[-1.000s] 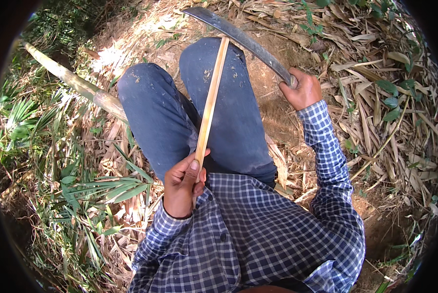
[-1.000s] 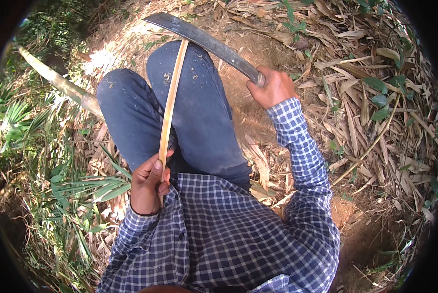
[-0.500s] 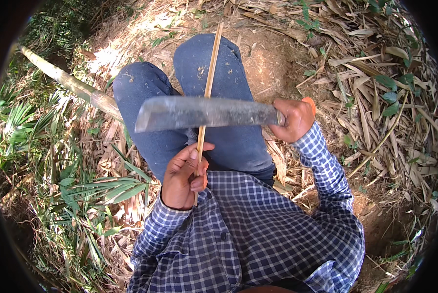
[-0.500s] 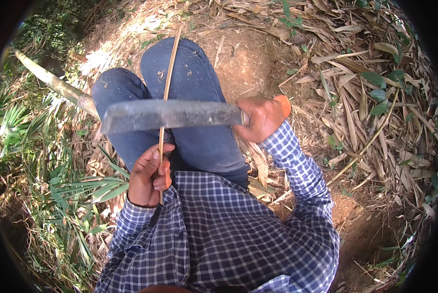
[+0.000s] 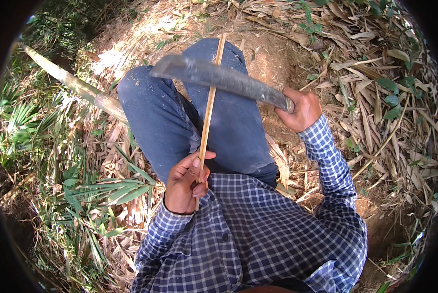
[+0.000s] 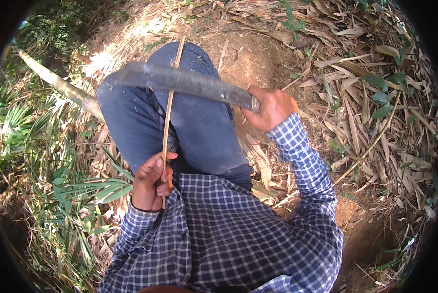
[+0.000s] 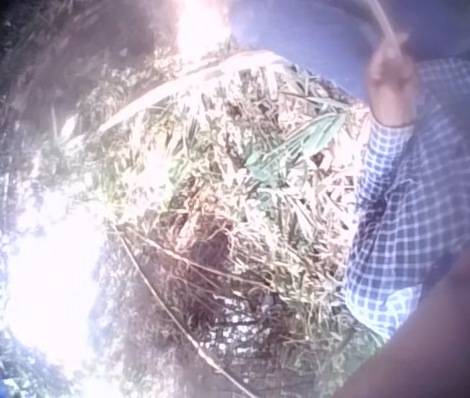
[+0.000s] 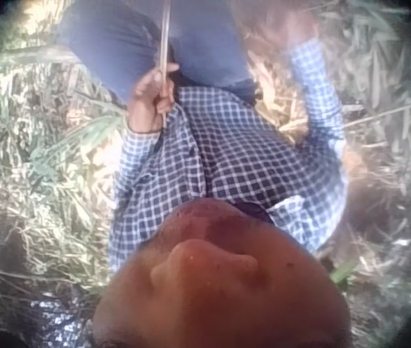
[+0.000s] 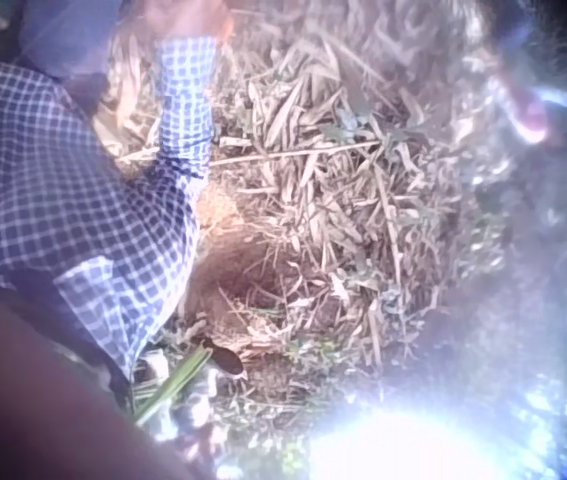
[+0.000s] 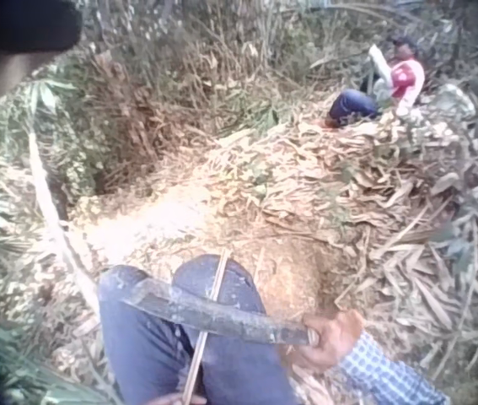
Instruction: The person sits cross-legged on the ground in a bamboo grove and uses a large knife to shave a long, thin strip of bamboo. They hold the bamboo strip against their leg and repeatedly scrape the blade along its length to smooth or thin it.
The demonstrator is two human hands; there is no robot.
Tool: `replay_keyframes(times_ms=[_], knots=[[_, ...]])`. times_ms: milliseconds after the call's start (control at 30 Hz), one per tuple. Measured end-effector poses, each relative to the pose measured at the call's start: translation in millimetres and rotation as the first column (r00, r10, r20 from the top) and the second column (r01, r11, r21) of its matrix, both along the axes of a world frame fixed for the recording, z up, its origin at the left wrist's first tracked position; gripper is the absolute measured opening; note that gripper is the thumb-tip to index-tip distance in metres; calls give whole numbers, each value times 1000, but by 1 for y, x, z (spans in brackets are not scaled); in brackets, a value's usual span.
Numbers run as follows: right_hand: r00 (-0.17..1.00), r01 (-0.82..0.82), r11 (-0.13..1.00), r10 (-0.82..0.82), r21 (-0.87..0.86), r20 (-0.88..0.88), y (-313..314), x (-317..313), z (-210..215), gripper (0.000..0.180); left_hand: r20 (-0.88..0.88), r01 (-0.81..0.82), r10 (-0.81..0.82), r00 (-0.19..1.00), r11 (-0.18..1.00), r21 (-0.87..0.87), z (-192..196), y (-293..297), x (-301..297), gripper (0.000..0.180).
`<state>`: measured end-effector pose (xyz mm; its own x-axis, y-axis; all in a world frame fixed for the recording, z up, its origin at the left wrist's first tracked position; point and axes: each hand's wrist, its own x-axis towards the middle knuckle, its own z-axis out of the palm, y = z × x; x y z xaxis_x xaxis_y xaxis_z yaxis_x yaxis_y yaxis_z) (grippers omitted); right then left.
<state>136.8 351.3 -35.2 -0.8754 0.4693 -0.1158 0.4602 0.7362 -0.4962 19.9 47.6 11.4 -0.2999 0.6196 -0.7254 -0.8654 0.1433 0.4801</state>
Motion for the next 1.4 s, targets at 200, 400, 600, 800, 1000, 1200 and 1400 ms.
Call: replay_keyframes(times_ms=[200,400,600,800,1000,1200,1400], knots=[[982,165,986,-162,-24,93,25,-13,-16,29,-12,8,-8,1000,1000,-18,1,0,2,31],[988,146,985,-142,-90,57,10,-1,-17,25,15,-11,11,1000,1000,19,-4,1,0,29],[967,-198,980,190,-27,-171,-30,20,4,22,124,-40,25,992,993,114,-12,14,-1,24],[998,-31,999,30,-28,-59,-18,14,1,20,112,-24,7,994,989,147,-16,9,1,19],[991,-107,994,105,-16,-86,-14,11,3,19,145,-56,39,989,992,112,-14,6,3,20],[998,57,996,-58,-75,-22,0,-1,0,19,141,-48,33,989,993,104,-12,4,1,18],[996,60,998,-58,-34,63,14,-4,-5,29,131,-28,21,991,998,54,-12,0,3,23]])
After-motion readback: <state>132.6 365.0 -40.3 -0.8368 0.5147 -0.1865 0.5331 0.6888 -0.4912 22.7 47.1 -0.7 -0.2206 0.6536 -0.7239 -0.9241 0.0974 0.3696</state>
